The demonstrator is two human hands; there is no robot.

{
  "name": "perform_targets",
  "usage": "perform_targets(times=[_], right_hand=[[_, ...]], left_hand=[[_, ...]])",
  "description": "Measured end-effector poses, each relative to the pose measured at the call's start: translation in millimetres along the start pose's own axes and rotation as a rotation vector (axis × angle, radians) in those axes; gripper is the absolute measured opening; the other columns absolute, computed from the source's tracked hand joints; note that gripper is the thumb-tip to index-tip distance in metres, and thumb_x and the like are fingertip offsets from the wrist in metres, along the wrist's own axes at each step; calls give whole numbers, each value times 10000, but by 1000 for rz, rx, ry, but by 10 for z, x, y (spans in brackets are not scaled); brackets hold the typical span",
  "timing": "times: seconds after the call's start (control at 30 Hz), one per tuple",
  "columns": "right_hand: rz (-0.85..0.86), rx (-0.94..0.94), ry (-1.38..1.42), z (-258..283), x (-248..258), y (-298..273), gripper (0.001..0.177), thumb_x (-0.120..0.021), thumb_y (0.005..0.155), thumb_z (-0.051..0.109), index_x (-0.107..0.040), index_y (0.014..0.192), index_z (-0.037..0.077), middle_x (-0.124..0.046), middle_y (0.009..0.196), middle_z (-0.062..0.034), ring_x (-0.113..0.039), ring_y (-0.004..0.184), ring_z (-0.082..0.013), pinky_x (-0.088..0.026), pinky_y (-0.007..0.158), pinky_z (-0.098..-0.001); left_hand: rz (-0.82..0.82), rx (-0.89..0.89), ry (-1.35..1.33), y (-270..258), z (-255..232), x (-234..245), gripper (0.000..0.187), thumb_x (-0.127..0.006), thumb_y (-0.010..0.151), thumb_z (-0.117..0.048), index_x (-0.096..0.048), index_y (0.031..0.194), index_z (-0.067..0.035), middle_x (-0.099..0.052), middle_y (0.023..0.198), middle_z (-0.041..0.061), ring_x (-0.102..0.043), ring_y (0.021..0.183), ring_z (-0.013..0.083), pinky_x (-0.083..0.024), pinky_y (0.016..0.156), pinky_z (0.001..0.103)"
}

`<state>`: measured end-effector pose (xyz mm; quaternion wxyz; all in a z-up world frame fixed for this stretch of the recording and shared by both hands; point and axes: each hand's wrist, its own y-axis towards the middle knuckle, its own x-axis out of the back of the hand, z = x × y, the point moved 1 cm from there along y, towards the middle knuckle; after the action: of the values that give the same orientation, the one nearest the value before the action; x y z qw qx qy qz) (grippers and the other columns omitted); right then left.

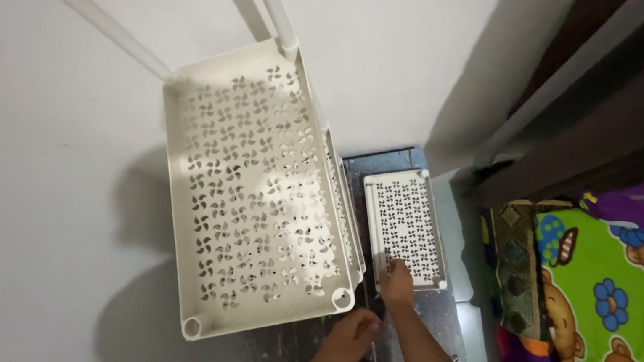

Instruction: The person assembles a white plastic shelving unit by inserting cylindrical legs into corner holes of perforated trays and stacking the trays to form a multi-tier structure. The person handles trays and legs, aligns them, and secures each layer before adding the next.

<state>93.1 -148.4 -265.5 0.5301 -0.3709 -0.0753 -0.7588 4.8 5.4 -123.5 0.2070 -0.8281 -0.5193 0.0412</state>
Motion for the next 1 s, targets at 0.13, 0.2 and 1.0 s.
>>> perform_targets(times=[0.13, 0.2, 1.0], right_hand=[[11, 26, -74, 11, -61, -27, 354, -749, 850, 275, -672, 1107, 44, -715, 1049, -204, -681, 1009, -401, -534, 897, -486], [23, 39, -108, 63, -35, 62, 353, -754, 838, 284, -696, 1095, 50, -715, 1053, -204, -683, 1017, -396, -535, 903, -481], [73, 421, 685, 909, 1570, -322, 171, -619, 1002, 155, -644, 1121, 34, -654, 850, -14, -593, 747, -83, -497, 658, -259]], left_hand=[[-61, 42, -43, 190, 538, -36, 224, -628, 993, -222, -646, 1119, -37, -698, 931, 63, -665, 858, 129, -553, 787, 297], [-33, 98, -87, 233, 625, -53, 244, -614, 1014, -248, -651, 1126, -34, -700, 939, 58, -661, 859, 124, -547, 796, 290], [153, -319, 63, -867, -1452, 234, 157, -702, 972, -156, -665, 1086, -54, -681, 911, 50, -601, 792, 106, -492, 713, 263]])
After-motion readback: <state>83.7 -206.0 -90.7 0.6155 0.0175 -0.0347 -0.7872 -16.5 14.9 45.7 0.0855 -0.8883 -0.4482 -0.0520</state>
